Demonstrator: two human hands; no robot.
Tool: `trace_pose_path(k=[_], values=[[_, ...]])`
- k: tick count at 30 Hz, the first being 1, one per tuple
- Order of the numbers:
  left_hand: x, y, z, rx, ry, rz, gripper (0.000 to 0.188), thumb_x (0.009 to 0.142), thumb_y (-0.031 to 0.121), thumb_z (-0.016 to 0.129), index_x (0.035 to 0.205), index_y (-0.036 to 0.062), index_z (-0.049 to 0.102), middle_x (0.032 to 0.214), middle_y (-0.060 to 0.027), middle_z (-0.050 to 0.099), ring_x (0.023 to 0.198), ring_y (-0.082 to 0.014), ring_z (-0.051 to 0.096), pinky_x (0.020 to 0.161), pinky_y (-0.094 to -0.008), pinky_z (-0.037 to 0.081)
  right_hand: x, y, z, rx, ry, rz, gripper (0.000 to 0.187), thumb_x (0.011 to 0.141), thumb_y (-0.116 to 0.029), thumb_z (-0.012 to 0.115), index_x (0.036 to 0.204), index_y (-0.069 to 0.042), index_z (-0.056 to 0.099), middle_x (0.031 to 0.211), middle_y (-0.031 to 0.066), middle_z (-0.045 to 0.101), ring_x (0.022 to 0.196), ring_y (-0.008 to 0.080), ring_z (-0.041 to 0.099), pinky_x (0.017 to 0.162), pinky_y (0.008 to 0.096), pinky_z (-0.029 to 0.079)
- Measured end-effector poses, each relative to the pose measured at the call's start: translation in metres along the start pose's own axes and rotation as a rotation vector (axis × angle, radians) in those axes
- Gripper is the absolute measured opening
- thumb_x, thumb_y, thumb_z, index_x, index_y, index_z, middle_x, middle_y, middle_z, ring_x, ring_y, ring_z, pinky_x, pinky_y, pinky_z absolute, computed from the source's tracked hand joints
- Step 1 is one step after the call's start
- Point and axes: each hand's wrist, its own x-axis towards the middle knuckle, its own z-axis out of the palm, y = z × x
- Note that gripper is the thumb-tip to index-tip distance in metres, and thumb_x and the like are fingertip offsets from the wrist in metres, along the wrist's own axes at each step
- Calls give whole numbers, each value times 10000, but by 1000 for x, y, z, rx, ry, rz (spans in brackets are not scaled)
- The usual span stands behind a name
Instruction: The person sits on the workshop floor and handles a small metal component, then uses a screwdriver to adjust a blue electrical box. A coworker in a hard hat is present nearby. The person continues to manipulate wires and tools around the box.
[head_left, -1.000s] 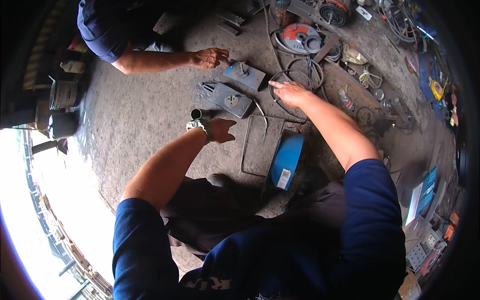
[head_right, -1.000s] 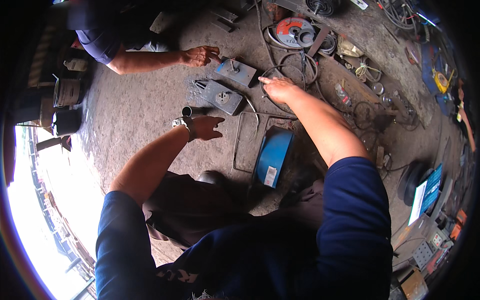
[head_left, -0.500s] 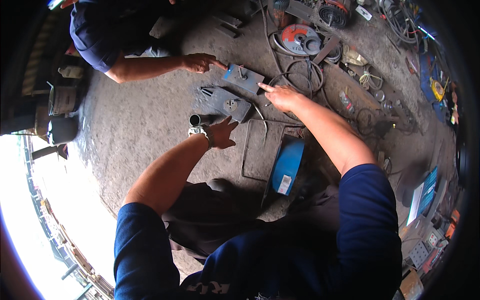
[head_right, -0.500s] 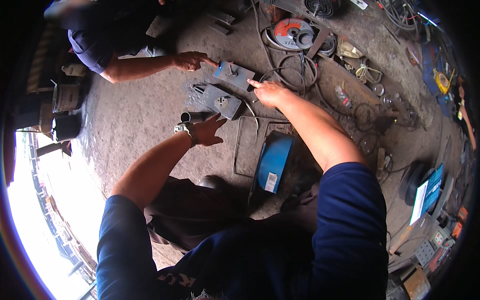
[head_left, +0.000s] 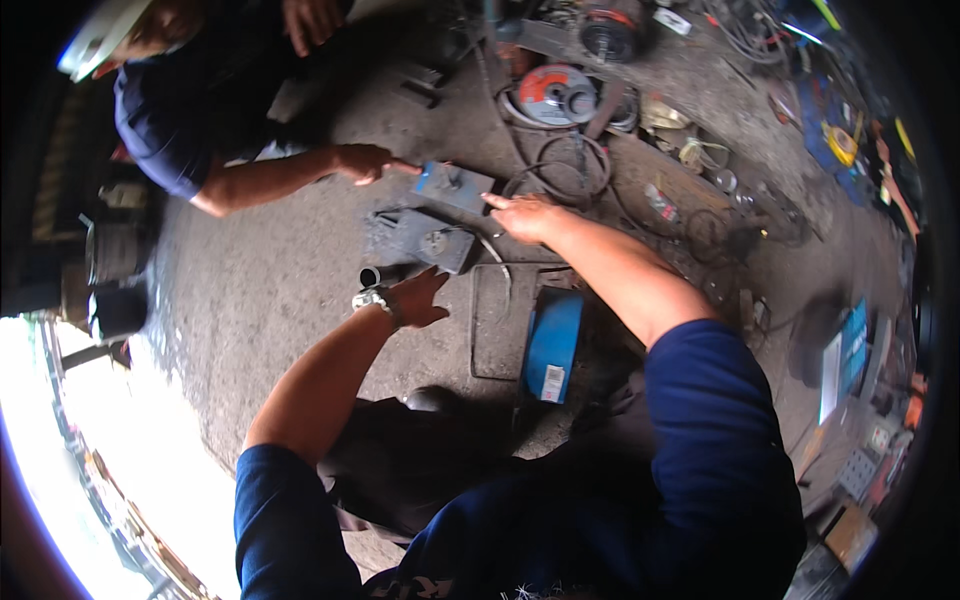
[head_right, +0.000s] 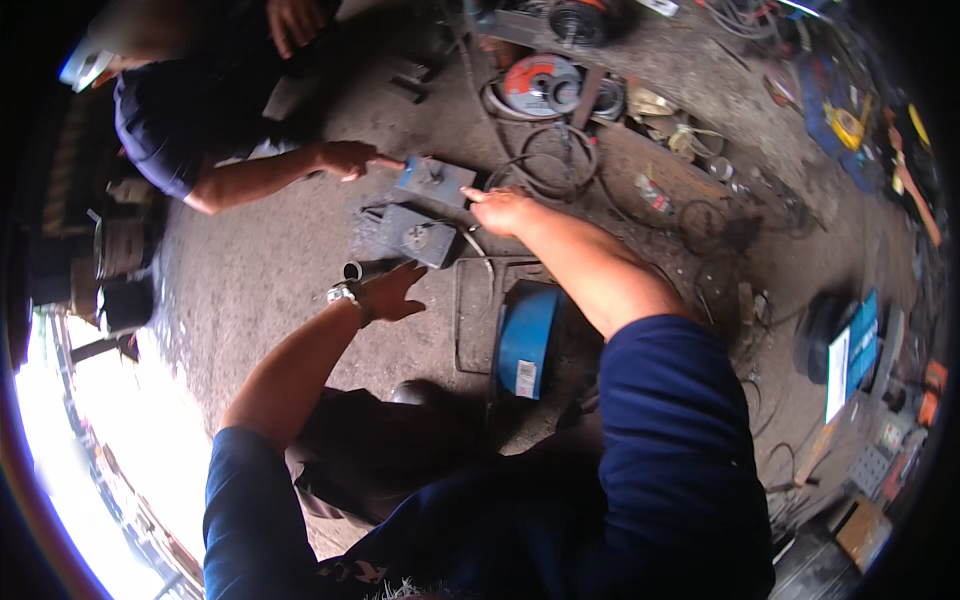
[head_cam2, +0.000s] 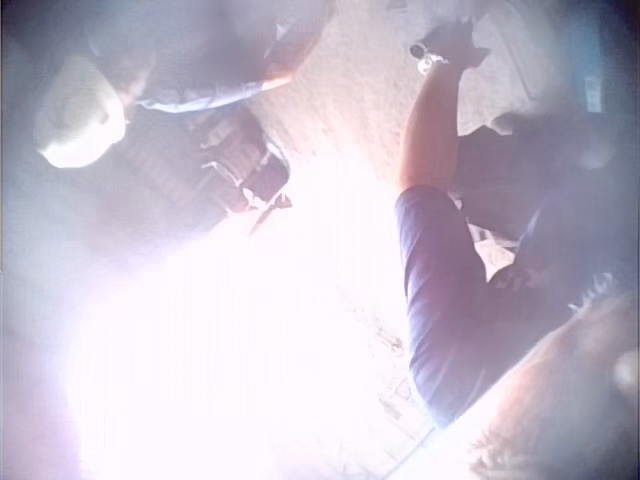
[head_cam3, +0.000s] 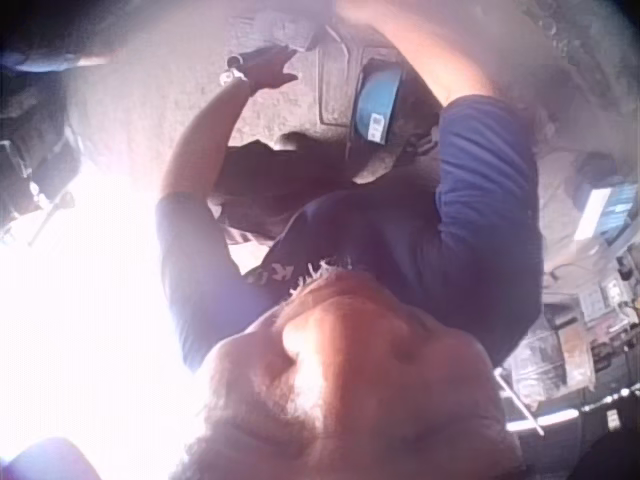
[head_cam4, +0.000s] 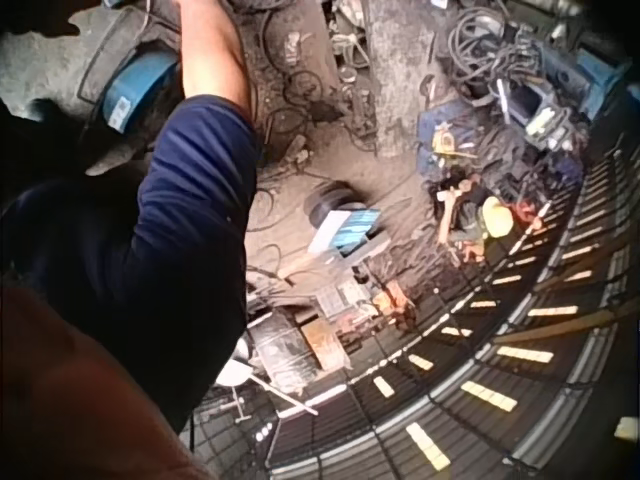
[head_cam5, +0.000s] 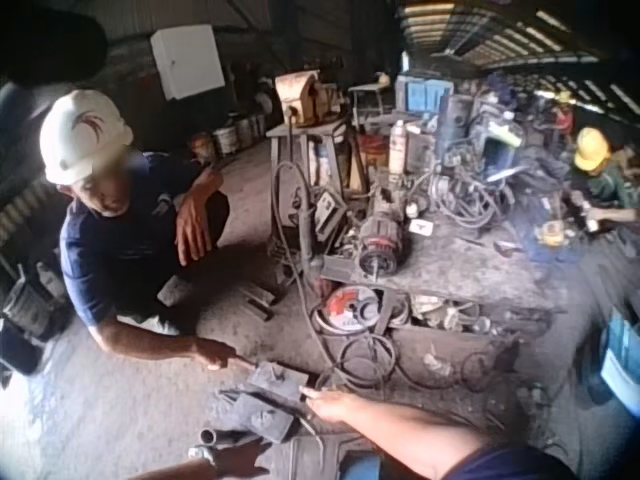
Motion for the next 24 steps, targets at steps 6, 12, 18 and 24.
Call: trace_pose_path(k=[6, 12, 18, 24], values=[[18, 3, -2, -11, 23, 66, 832, 891, 437, 698, 1505, -14, 363, 1547, -280, 368, 1455, -395, 342, 1201, -427, 297, 1, 4, 1, 29, 25, 16, 359, 884, -69, 566, 1213, -51, 708, 1673, 40, 215, 1316, 324, 560, 1039, 459, 496], [43, 36, -28, -90, 50, 167, 779, 856, 392, 748, 1439, -27, 446, 1444, -270, 492, 1334, -395, 486, 1130, -425, 391, -27, 13, -20, 59, 33, 66, 452, 899, -90, 549, 1342, -47, 630, 1652, 86, 265, 1334, 323, 543, 1078, 415, 470], [67, 58, -44, 29, -1, 141, 759, 856, 393, 752, 1447, 13, 468, 1377, -243, 575, 1287, -379, 548, 1081, -434, 437, -64, 17, -68, -187, -218, 2, 307, 710, -86, 731, 1012, -72, 784, 1127, 143, 736, 1032, 282, 707, 850, 427, 568], [99, 67, -61, 10, -9, 96, 759, 871, 409, 723, 1467, 16, 463, 1372, -224, 599, 1238, -356, 600, 1055, -416, 461, -174, 23, -106, 66, 174, -45, 433, 863, -152, 601, 1282, -59, 653, 1175, 183, 710, 1109, 349, 671, 947, 440, 532]])
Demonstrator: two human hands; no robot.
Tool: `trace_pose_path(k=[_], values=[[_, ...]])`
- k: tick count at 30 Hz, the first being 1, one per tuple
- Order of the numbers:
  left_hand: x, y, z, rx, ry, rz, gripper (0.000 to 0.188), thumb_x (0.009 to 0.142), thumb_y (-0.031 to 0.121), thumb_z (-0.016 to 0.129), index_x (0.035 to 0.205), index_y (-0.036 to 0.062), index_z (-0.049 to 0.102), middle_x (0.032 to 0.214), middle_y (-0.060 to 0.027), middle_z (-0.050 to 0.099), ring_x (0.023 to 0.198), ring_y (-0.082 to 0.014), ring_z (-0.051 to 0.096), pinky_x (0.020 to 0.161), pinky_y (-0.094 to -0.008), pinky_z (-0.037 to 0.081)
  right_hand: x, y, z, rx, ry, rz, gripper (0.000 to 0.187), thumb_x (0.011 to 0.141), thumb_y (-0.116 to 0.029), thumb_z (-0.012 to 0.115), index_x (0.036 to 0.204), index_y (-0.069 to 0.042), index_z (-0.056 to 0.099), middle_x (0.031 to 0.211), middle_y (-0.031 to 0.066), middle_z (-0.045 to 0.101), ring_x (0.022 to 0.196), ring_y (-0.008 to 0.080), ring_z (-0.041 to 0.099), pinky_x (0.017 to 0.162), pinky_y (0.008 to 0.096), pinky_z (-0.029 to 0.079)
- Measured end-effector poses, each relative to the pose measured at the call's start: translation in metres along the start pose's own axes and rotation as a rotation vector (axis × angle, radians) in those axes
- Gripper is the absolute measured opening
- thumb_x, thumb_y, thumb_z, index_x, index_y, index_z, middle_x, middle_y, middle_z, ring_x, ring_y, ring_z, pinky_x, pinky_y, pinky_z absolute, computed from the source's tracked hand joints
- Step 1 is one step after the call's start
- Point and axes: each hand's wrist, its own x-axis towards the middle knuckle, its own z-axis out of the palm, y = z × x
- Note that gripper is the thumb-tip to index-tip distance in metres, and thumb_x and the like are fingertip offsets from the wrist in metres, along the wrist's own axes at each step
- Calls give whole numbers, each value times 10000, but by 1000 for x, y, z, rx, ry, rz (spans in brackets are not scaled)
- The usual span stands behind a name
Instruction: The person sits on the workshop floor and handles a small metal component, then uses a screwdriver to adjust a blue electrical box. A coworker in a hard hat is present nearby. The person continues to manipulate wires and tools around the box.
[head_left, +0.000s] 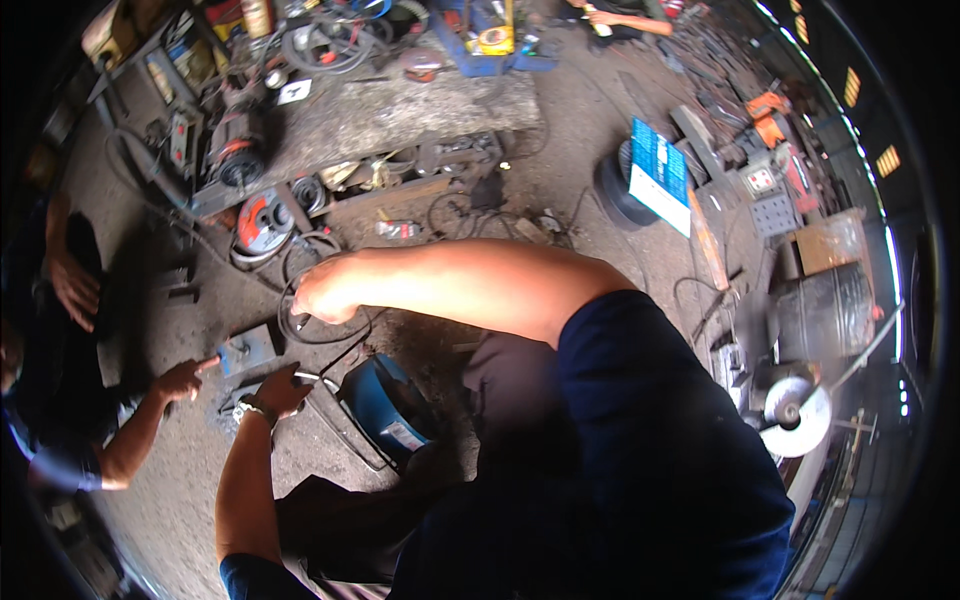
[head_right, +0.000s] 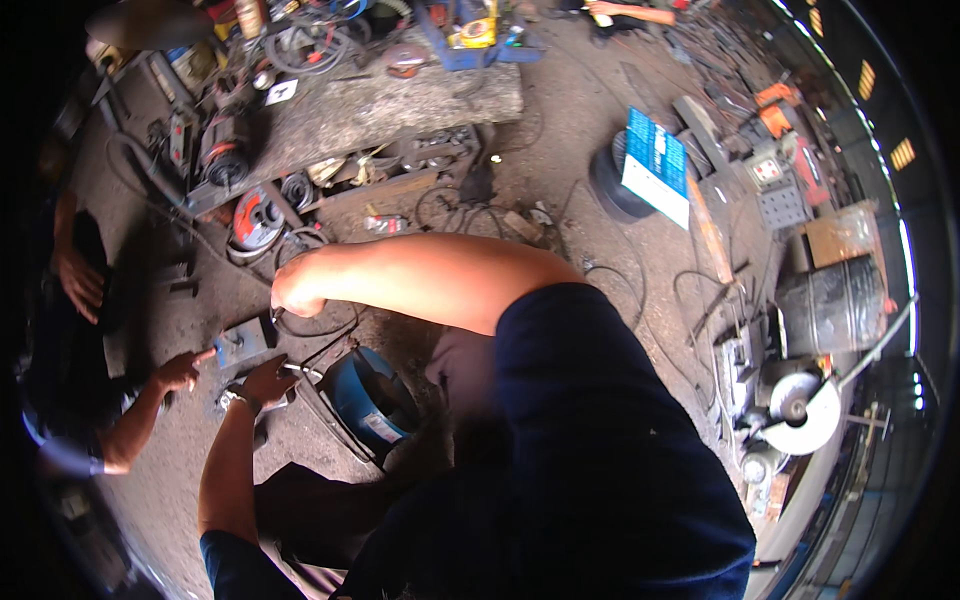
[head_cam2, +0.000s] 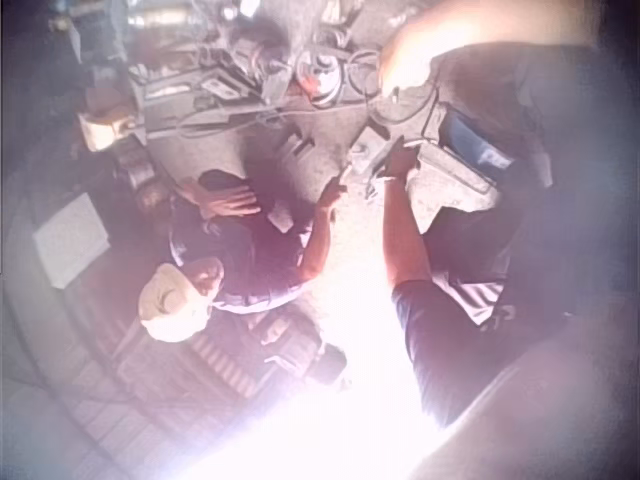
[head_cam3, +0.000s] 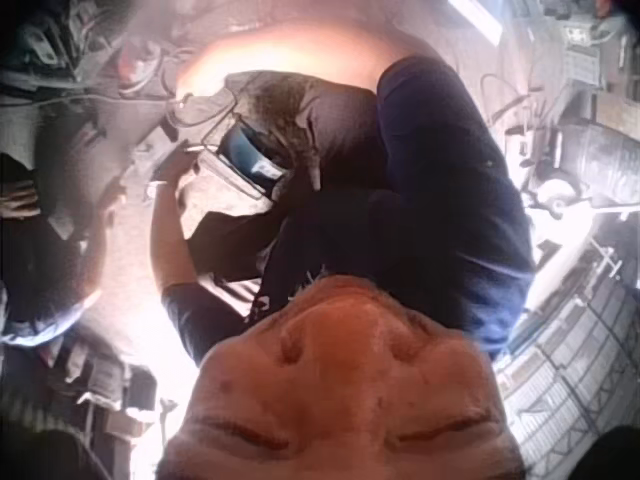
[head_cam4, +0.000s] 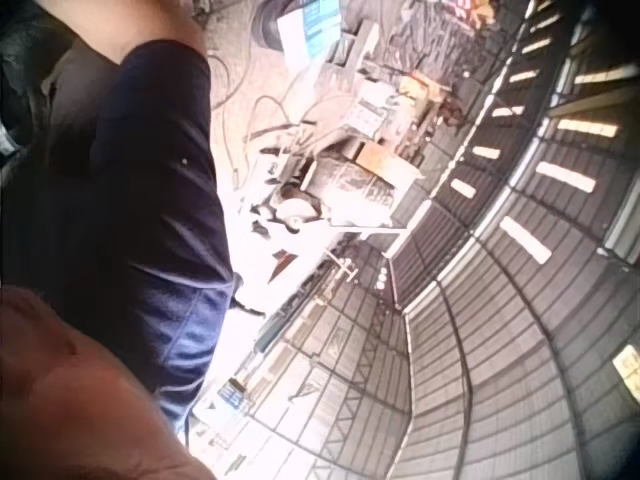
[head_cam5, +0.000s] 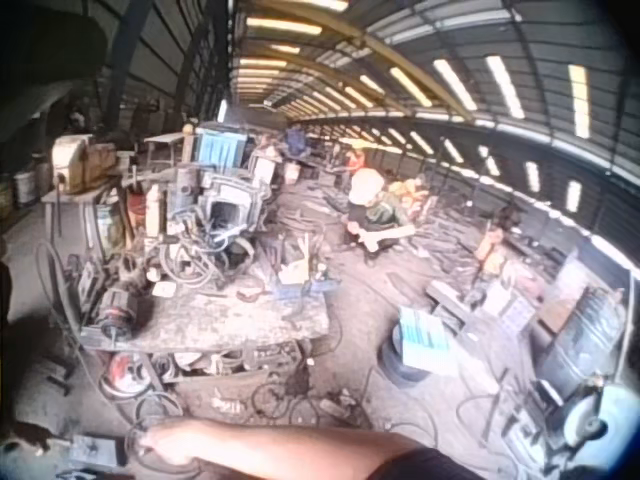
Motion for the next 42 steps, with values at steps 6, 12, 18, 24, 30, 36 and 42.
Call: trace_pose_path(k=[6, 12, 18, 24, 30, 36, 42], values=[[5, -29, -1, -65, 35, 63, 749, 852, 368, 750, 1423, -39, 486, 1232, -259, 664, 1129, -348, 658, 956, -415, 516, -217, 38, -8, 380, 192, 645, 521, 984, -246, 590, 1463, -75, 473, 1221, 258, 663, 1143, 395, 641, 981, 465, 499], [37, -31, 15, -146, -9, 74, 685, 860, 286, 709, 1407, -66, 496, 1322, -305, 600, 1271, -373, 579, 1060, -402, 463, -546, 75, 165, 139, 321, 1787, 694, 898, -140, 510, 1533, 17, 276, 1340, 304, 577, 1209, 398, 606, 1037, 437, 476], [19, 0, 3, -122, -57, 20, 691, 875, 289, 710, 1425, -60, 481, 1347, -285, 595, 1214, -351, 624, 1030, -388, 485, -679, 83, 84, -95, 440, 2122, 819, 878, -66, 478, 1617, -179, 144, 1258, 298, 633, 1101, 398, 677, 946, 490, 532], [-13, -8, 3, -208, 4, 45, 718, 878, 285, 731, 1448, -53, 455, 1394, -250, 577, 1218, -318, 628, 1026, -381, 484, -626, 110, 1, 240, 765, 2172, 798, 893, 10, 457, 1615, -155, 159, 1319, 291, 604, 947, 338, 743, 814, 454, 598], [-36, -24, -2, -66, 129, 37, 646, 868, 385, 700, 1386, 36, 533, 1266, -240, 636, 1128, -355, 652, 942, -443, 510, -500, 159, 36, 198, 346, 1423, 610, 913, -63, 554, 1508, -72, 423, 1126, 246, 662, 902, 302, 678, 855, 427, 559], [-34, -30, 34, 163, -28, -77, 606, 866, 465, 689, 1273, 23, 607, 1215, -226, 671, 1145, -395, 634, 968, -466, 503, -185, 65, 8, 265, -68, 513, 520, 962, -118, 595, 1473, -141, 500, 1122, 263, 684, 1009, 339, 677, 926, 405, 506], [-72, -23, 55, 87, 11, -32, 779, 878, 540, 665, 1429, 16, 498, 1336, -235, 609, 1231, -405, 585, 1045, -459, 466, 20, 30, 29, 67, -161, 60, 489, 967, -167, 562, 1453, -198, 521, 1218, 252, 656, 1108, 392, 651, 963, 465, 516]])
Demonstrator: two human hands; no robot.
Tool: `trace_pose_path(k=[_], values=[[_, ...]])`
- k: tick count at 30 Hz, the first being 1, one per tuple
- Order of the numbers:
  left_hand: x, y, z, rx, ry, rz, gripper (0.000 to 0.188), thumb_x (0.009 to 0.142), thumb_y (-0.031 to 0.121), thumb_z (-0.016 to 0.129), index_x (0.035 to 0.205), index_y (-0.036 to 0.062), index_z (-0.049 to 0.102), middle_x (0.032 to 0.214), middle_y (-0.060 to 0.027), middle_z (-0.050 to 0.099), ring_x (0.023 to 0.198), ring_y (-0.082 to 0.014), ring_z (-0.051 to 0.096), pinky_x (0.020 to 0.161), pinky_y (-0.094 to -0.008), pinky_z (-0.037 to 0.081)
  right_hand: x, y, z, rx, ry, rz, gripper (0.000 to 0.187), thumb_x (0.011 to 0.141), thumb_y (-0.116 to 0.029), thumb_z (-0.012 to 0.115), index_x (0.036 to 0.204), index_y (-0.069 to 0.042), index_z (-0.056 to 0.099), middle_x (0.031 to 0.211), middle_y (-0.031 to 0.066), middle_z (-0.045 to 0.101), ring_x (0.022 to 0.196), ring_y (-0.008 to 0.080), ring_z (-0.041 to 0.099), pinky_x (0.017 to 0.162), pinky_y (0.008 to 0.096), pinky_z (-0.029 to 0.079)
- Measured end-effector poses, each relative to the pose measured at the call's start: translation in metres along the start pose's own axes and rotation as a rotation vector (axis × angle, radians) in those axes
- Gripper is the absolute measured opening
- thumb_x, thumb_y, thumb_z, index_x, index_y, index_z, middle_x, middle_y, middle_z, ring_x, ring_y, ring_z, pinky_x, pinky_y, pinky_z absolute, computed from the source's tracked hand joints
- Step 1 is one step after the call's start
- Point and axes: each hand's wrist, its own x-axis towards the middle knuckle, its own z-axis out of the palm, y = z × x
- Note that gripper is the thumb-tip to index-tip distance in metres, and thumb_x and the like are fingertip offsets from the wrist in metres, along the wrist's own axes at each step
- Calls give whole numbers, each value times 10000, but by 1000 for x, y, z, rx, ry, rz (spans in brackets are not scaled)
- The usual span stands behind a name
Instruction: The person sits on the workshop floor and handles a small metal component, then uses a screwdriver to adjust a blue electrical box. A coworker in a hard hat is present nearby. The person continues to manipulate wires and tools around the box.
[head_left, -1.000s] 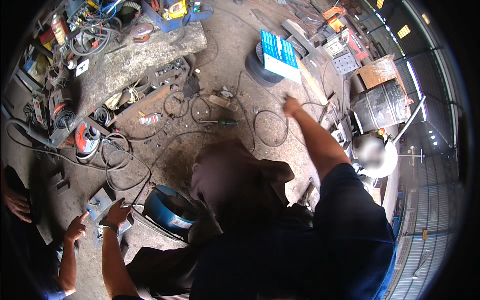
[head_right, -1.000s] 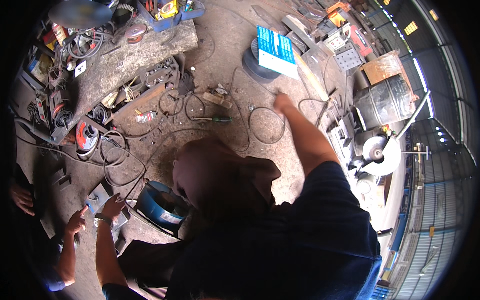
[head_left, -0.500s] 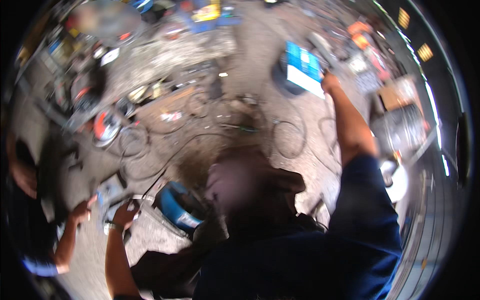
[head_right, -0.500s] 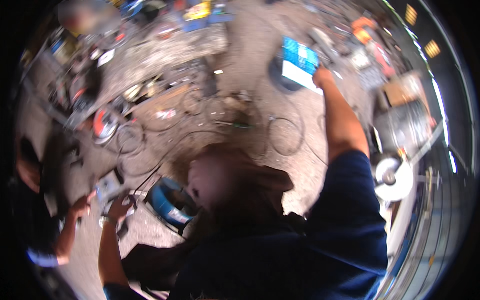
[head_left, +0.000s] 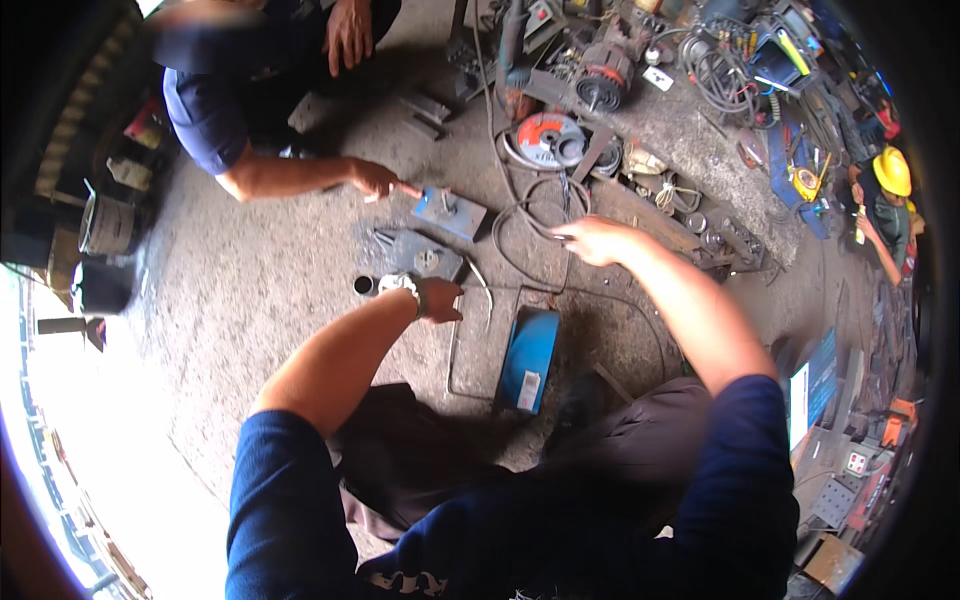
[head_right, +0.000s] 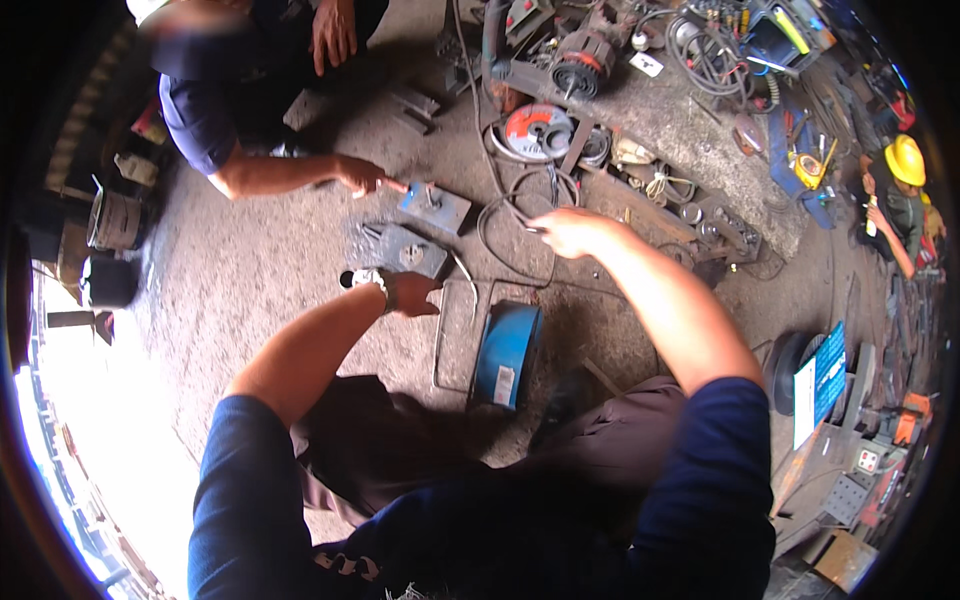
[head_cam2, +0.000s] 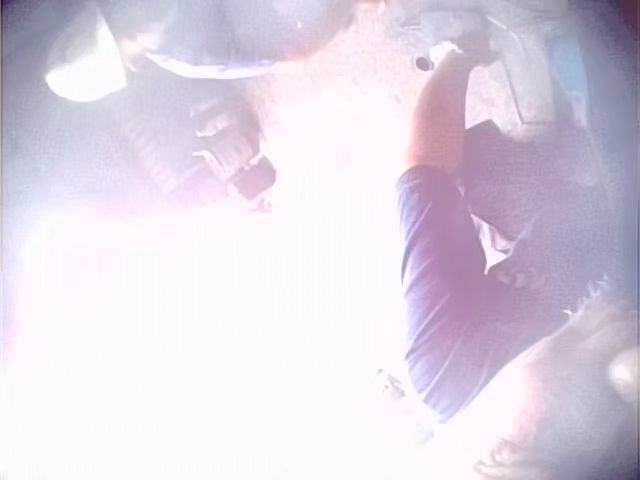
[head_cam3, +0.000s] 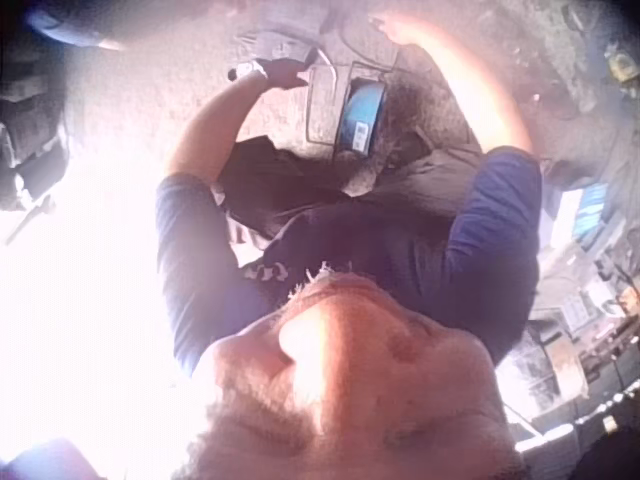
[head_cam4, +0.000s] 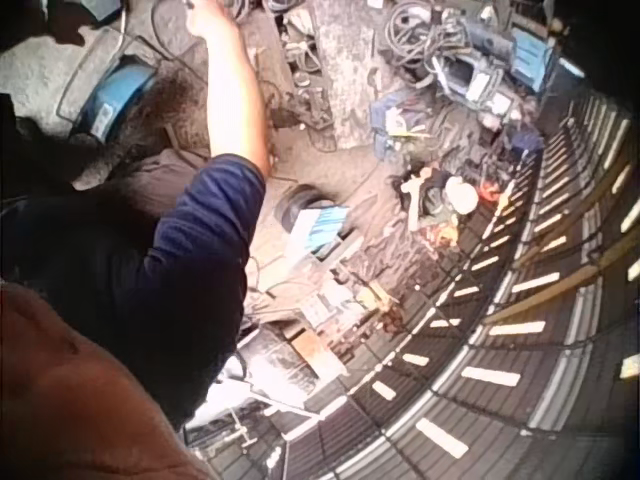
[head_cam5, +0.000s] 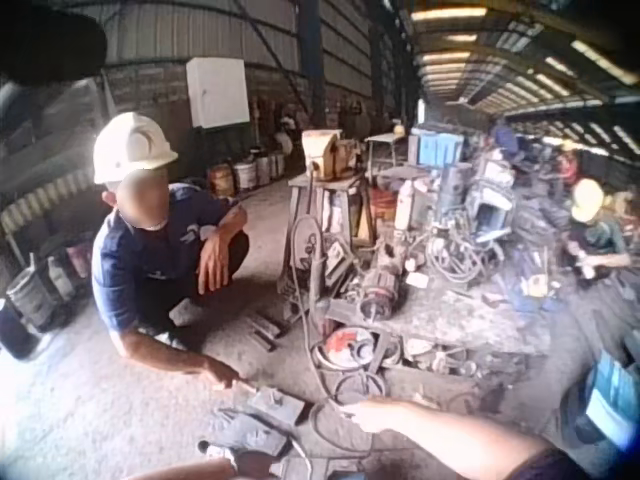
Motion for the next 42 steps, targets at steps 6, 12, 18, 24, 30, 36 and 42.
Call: trace_pose_path(k=[6, 12, 18, 24, 30, 36, 42], values=[[-33, -26, -7, -71, 32, -107, 726, 919, 494, 649, 1451, 28, 482, 1424, -228, 548, 1327, -382, 517, 1129, -432, 403, 43, -25, 26, -217, -142, 98, 541, 865, -37, 545, 1390, -161, 586, 1321, 197, 633, 1232, 356, 608, 1021, 420, 508], [-42, -38, 2, 5, -62, -123, 760, 911, 516, 660, 1450, 13, 477, 1443, -224, 536, 1342, -364, 512, 1135, -412, 403, 25, -6, 24, -181, -173, 238, 584, 847, 21, 512, 1401, -147, 589, 1367, 206, 599, 1273, 359, 574, 1078, 394, 469], [-19, -15, -3, -140, 70, -42, 744, 897, 496, 668, 1438, 16, 490, 1380, -241, 579, 1288, -383, 554, 1092, -428, 438, 38, -13, 33, -186, -13, -14, 521, 835, 66, 515, 1290, -137, 670, 1375, 240, 570, 1244, 401, 568, 1051, 415, 481], [-18, -5, -4, -135, 25, -7, 743, 904, 457, 672, 1453, -2, 468, 1402, -251, 559, 1302, -382, 544, 1116, -413, 420, 96, -42, 35, -275, 100, -59, 450, 985, -134, 487, 1421, -225, 554, 1497, 234, 457, 1167, 392, 634, 1003, 467, 510], [-33, -30, 10, -166, -26, -114, 758, 900, 455, 677, 1487, 40, 438, 1410, -250, 552, 1308, -386, 536, 1117, -422, 416, 151, -83, 56, -298, 38, 21, 516, 1061, -223, 309, 1567, -327, 335, 1628, 229, 245, 1290, 374, 568, 1084, 459, 456], [-61, -43, 32, -209, -182, -133, 783, 906, 496, 660, 1512, 65, 412, 1432, -235, 540, 1307, -391, 534, 1107, -435, 418, 180, -88, 68, -322, -19, 8, 610, 995, -103, 411, 1564, -313, 348, 1661, 199, 159, 1234, 340, 614, 1028, 437, 510], [-51, -44, 32, -256, -155, -103, 771, 909, 487, 663, 1505, 62, 420, 1416, -234, 554, 1299, -390, 540, 1099, -437, 426, 196, -89, 97, -286, 96, -115, 457, 1098, -369, 276, 1429, -213, 550, 1499, 164, 494, 1173, 321, 655, 976, 451, 519]])
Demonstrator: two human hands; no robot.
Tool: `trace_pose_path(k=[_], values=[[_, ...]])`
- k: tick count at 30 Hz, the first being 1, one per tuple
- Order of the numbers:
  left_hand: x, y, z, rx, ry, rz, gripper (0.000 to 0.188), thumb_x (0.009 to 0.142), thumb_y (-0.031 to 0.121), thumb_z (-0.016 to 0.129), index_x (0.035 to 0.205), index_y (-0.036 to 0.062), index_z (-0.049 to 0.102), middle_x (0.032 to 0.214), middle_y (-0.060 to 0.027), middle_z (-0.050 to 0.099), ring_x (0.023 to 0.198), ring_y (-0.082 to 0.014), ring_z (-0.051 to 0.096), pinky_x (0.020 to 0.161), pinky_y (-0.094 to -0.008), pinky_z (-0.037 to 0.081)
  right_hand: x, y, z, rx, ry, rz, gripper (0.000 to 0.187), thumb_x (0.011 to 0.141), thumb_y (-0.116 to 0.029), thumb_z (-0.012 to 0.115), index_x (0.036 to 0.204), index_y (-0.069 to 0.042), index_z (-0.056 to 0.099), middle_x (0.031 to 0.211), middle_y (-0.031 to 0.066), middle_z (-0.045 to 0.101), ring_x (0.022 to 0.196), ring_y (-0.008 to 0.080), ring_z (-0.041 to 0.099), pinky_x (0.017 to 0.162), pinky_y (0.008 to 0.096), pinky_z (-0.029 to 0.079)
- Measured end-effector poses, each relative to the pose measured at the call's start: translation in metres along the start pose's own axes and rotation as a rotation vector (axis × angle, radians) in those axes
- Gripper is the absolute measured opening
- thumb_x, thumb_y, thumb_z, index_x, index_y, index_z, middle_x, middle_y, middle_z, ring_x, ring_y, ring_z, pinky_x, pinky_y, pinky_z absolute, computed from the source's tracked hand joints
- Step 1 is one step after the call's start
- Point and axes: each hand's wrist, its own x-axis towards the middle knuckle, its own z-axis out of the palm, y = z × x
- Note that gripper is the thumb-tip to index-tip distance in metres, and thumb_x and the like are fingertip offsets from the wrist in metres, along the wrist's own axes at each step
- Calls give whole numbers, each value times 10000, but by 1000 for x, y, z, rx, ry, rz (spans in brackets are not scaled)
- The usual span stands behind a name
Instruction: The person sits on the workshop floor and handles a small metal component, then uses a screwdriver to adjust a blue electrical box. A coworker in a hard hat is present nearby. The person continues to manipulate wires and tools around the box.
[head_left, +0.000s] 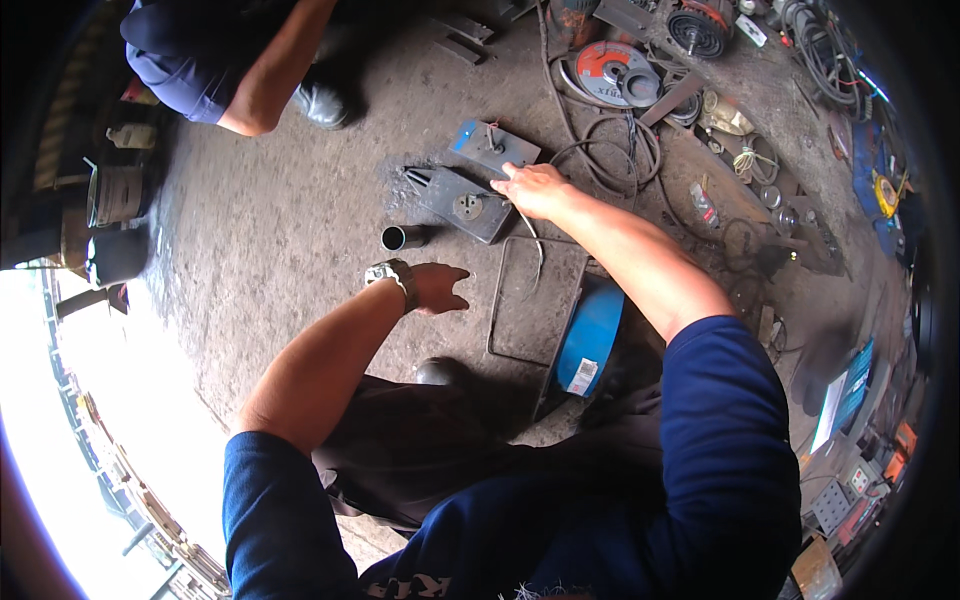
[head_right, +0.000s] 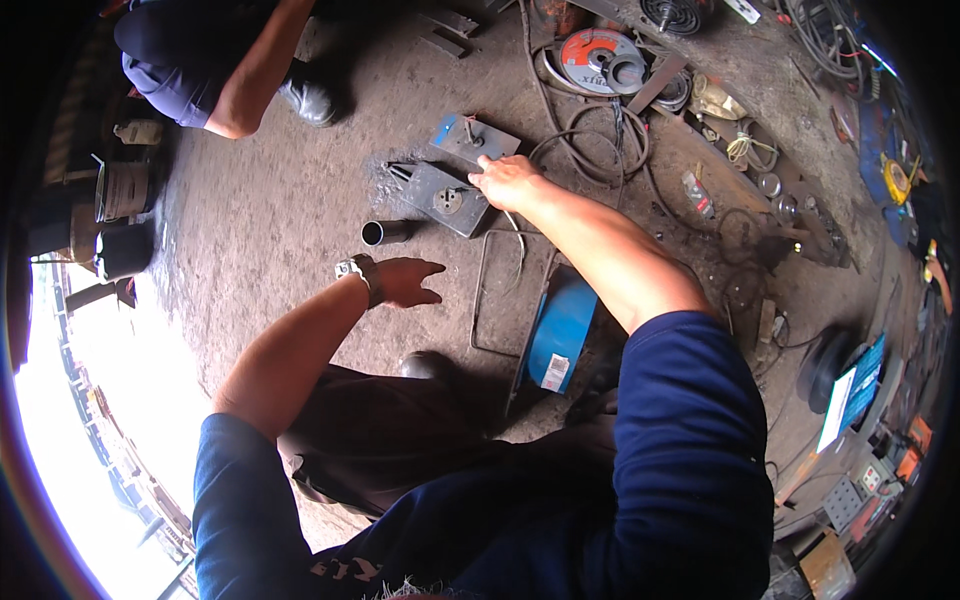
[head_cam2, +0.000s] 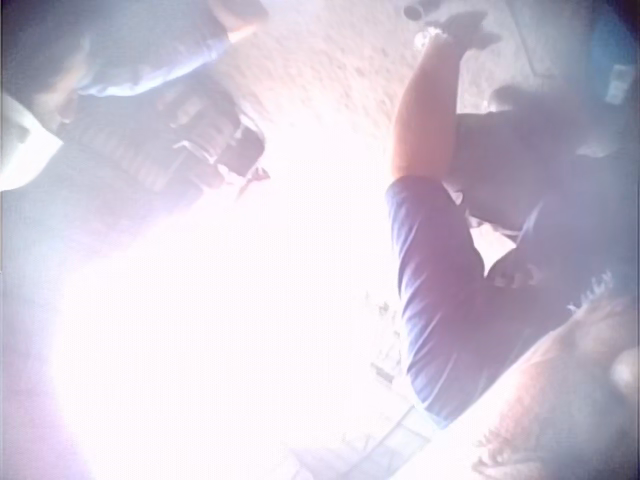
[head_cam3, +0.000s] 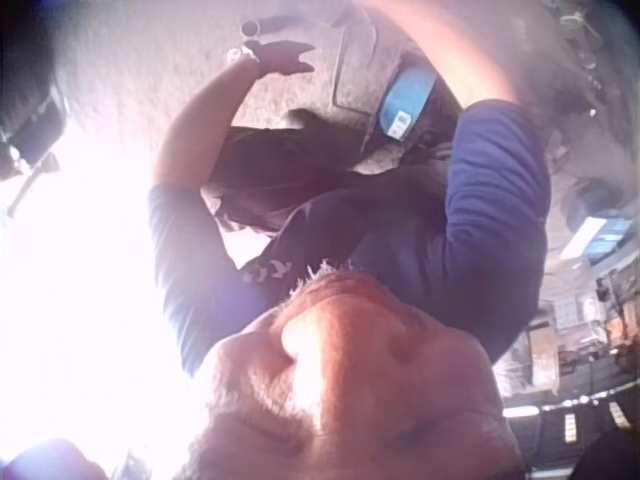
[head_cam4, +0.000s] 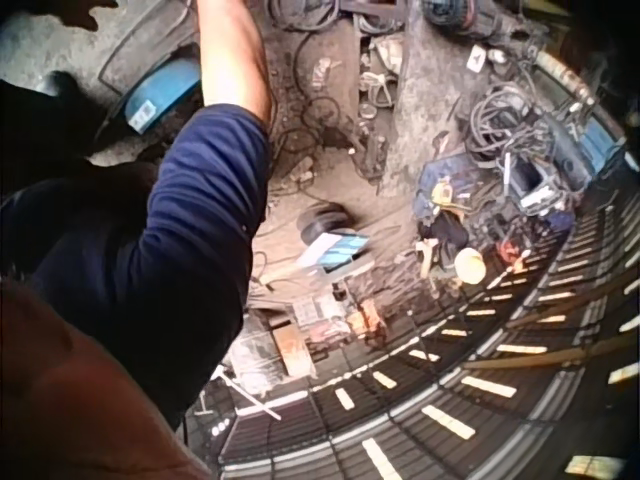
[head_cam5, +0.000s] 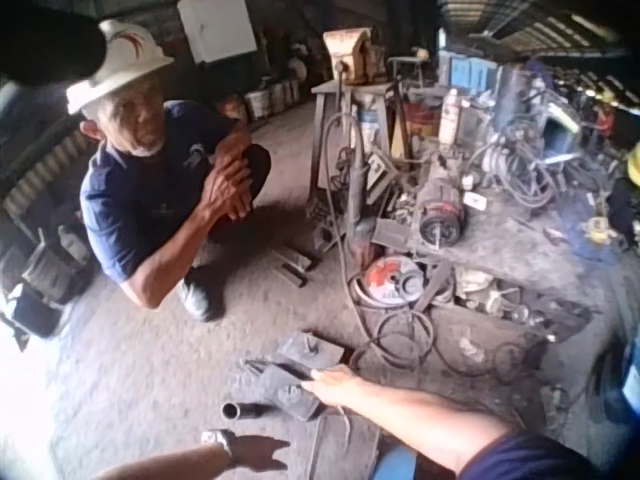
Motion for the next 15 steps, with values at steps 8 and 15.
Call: trace_pose_path(k=[8, 15], values=[[4, 12, 0, -11, -32, 1, 758, 913, 469, 662, 1509, 73, 414, 1399, -235, 565, 1292, -395, 544, 1095, -444, 432, 4, -41, -19, -56, -448, -77, 484, 1080, -197, 408, 1558, -236, 349, 1331, 128, 637, 1194, 338, 637, 939, 468, 531], [0, 12, 1, -12, -35, -18, 752, 910, 454, 660, 1508, 70, 416, 1396, -241, 565, 1293, -396, 543, 1094, -447, 433, 24, -26, -23, -91, -516, -126, 877, 892, 12, 574, 1601, -361, 217, 1286, 142, 655, 1141, 332, 655, 937, 449, 531]])
